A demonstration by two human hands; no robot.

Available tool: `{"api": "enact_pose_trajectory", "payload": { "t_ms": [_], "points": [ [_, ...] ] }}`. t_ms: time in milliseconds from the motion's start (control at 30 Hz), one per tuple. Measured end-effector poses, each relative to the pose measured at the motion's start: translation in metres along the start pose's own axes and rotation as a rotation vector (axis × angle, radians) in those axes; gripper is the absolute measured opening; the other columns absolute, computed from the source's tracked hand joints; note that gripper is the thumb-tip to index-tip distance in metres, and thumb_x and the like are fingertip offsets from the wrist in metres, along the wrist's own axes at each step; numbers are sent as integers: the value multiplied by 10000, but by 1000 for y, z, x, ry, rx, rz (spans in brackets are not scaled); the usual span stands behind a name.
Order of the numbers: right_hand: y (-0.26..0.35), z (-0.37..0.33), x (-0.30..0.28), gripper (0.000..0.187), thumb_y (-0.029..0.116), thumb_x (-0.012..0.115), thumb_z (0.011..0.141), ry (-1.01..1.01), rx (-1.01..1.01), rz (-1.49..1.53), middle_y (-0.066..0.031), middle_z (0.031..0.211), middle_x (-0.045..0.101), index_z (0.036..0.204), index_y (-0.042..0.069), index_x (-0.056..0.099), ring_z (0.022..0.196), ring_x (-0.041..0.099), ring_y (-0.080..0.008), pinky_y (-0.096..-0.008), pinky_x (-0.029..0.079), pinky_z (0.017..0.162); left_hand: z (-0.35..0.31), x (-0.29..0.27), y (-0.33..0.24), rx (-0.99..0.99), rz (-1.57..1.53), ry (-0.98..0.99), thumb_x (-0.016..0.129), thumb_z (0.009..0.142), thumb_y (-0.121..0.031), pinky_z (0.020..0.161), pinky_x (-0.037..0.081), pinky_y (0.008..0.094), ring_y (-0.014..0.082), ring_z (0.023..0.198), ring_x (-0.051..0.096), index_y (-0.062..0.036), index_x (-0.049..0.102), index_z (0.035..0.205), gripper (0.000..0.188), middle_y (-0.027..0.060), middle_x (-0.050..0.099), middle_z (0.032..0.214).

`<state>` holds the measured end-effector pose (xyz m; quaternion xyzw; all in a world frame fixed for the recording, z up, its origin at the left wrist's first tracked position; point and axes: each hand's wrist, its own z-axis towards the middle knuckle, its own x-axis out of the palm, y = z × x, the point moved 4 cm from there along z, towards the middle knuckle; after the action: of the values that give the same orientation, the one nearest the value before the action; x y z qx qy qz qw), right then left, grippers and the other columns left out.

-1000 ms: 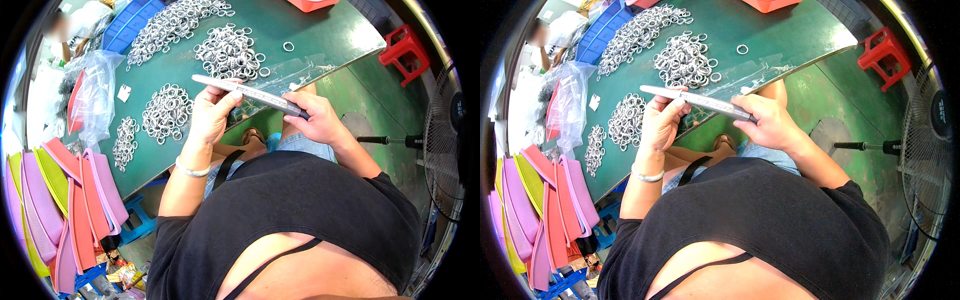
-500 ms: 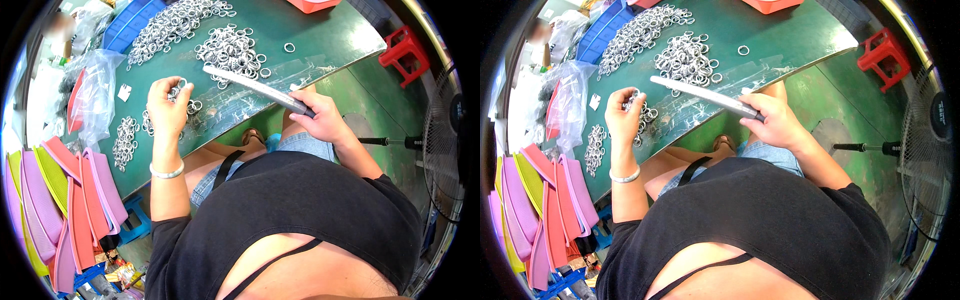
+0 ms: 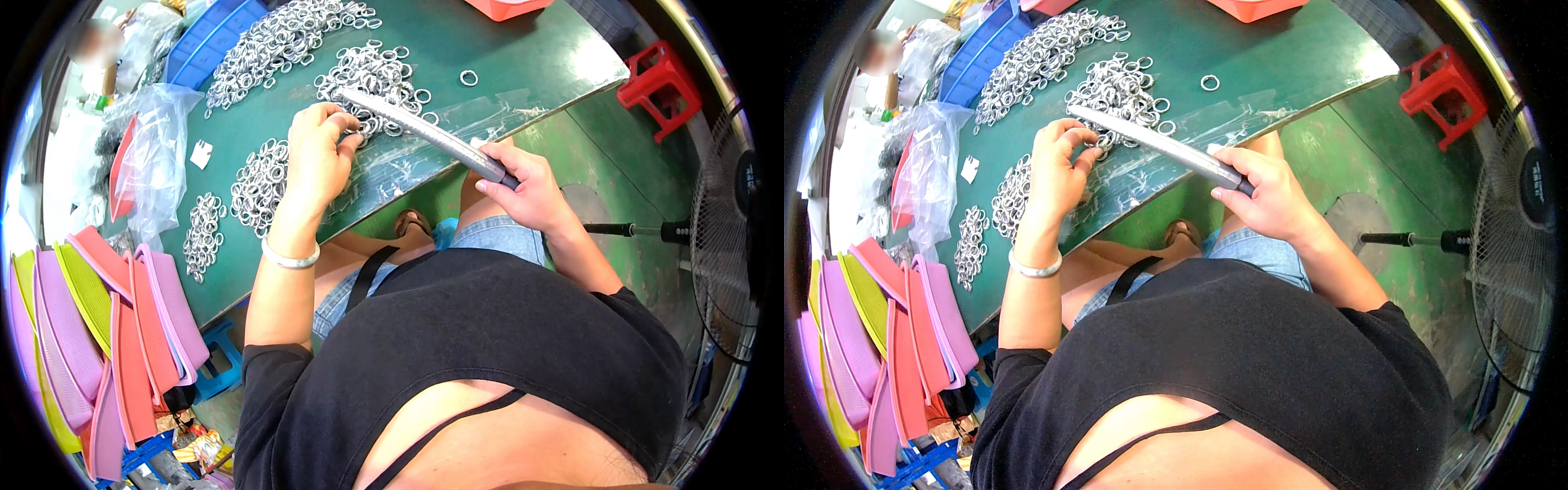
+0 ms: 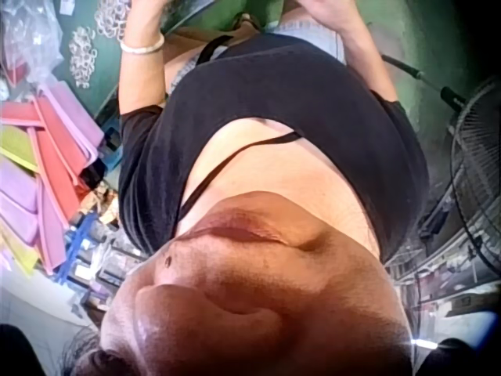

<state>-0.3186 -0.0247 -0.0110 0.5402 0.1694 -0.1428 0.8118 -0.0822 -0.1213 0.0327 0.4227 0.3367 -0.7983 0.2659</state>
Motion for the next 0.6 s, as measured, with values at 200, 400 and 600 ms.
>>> {"api": "enact_pose_trajectory", "payload": {
  "t_ms": [200, 400, 600],
  "points": [
    [-1, -1, -2, 390, 22, 683, 673, 16, 48, 12, -135, 844, 606, 1040, -21, 558, 736, 598, -224, -292, 467, 671, -5, 6, 24, -389, -600, -5, 586, 819, -34, 762, 425, 271, 153, 814, 553, -22, 584, 908, 90, 45, 603, 891],
    [2, 1, 1, 370, 9, 674, 688, 48, 35, 18, -135, 839, 601, 1037, -22, 556, 741, 594, -201, -281, 465, 672, -9, 4, 27, -495, -1367, -65, 483, 906, -115, 737, 439, 259, 146, 793, 562, -19, 553, 964, 133, 56, 597, 844],
    [10, 2, 2, 357, 1, 668, 693, 113, 55, 48, -135, 852, 602, 1033, -16, 560, 743, 596, -209, -285, 466, 669, -9, 2, 24, -585, -1431, -43, 491, 897, -135, 668, 443, 276, 157, 717, 558, -28, 561, 932, 133, 54, 592, 783]
  ]
}}
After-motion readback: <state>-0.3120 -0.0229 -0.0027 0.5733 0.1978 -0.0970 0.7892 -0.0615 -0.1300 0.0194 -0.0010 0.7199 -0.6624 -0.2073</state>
